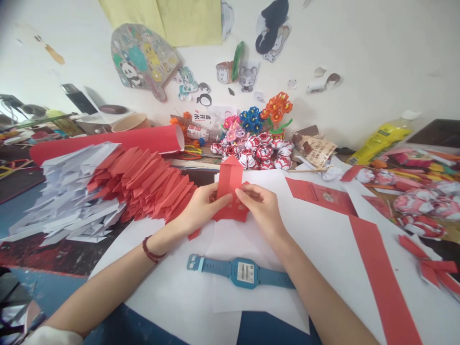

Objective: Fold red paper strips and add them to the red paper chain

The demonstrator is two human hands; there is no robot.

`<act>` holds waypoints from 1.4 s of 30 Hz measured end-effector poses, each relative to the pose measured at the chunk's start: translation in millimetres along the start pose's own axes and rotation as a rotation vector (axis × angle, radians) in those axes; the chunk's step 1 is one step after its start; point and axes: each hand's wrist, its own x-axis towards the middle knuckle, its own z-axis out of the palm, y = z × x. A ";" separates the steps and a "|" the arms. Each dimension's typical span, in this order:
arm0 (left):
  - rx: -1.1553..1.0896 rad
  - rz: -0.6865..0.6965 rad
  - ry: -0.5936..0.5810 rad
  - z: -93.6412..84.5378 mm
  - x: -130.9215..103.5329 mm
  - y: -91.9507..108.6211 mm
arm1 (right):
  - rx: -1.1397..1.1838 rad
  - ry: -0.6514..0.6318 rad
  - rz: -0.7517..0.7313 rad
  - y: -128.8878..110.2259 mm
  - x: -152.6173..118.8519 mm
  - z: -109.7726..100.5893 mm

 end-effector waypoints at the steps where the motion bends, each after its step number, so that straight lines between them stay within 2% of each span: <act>1: 0.029 0.005 -0.010 0.0 -0.2 0.7 | -0.010 -0.020 0.002 -0.2 -0.5 -0.2; 4: 0.190 0.027 -0.020 -0.6 -1.3 1.8 | -0.038 -0.046 -0.009 -1.3 -1.6 -1.6; 9: 0.407 0.152 0.039 -0.7 -3.6 -0.8 | -0.016 0.034 -0.010 -5.0 1.0 -4.9; 12: 0.670 0.320 0.104 -1.9 -4.8 -1.9 | -0.008 0.061 -0.009 -6.0 3.6 -6.2; 15: 0.920 0.544 0.075 -4.9 -5.3 -3.3 | -0.026 0.064 -0.028 -5.1 5.2 -7.2; 19: 0.990 0.676 0.076 -9.4 -5.3 -6.3 | -0.025 0.058 -0.047 -1.8 6.4 -8.1; 25: 1.004 0.716 0.076 -14.2 -8.5 -2.7 | -0.028 -0.011 -0.009 3.2 6.1 -6.5; 29: 1.003 0.697 0.030 -14.7 -9.2 -0.1 | -0.017 -0.003 0.004 2.1 5.0 -6.5; 33: 0.972 0.657 0.042 -15.5 -6.0 -1.6 | 0.033 0.000 0.025 -0.6 3.8 -5.8; 39: 0.963 0.711 0.013 -19.1 -3.2 -2.7 | 0.095 -0.009 0.100 -3.3 2.2 -1.8; 42: 0.878 0.656 0.041 -16.5 -3.7 -2.6 | 0.089 -0.023 0.095 -2.6 2.9 -2.5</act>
